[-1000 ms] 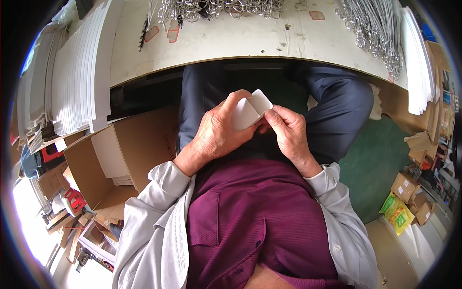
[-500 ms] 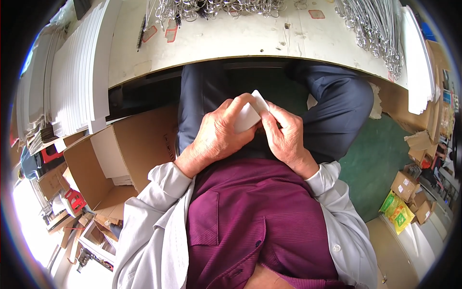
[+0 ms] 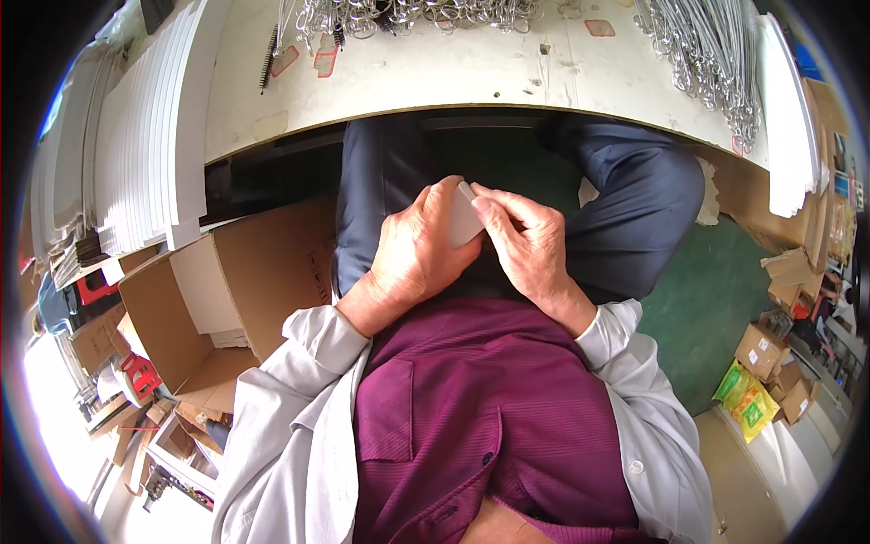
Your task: Packaging multiple wire brushes into a white cardboard box.
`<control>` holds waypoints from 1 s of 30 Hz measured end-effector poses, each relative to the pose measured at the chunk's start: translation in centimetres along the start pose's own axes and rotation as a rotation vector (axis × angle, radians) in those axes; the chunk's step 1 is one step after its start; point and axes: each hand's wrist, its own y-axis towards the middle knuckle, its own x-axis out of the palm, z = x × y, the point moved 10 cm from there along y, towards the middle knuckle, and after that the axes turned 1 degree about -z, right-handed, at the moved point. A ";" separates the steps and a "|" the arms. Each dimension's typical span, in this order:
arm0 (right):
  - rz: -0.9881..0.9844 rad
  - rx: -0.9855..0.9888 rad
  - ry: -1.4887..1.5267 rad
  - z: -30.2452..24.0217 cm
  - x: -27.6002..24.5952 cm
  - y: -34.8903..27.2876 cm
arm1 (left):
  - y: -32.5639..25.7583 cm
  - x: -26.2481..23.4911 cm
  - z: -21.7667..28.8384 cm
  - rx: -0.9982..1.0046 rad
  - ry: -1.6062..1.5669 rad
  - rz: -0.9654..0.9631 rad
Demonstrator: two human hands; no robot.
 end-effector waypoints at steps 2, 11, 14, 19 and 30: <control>0.010 -0.057 -0.025 -0.3 0.3 0.3 | 0.0 -0.2 0.5 0.081 0.028 0.044; 0.016 0.225 0.248 2.3 -0.2 0.3 | -0.2 0.2 0.1 0.018 0.021 0.011; 0.011 0.329 0.262 3.2 -0.3 0.1 | -0.2 0.3 0.0 0.014 0.017 0.006; 0.029 0.280 0.242 3.2 -0.6 0.1 | -0.5 0.5 0.0 0.003 0.033 -0.008; 0.009 -0.053 0.009 -0.3 -0.7 -0.3 | -0.3 -0.4 0.0 -0.022 -0.012 0.037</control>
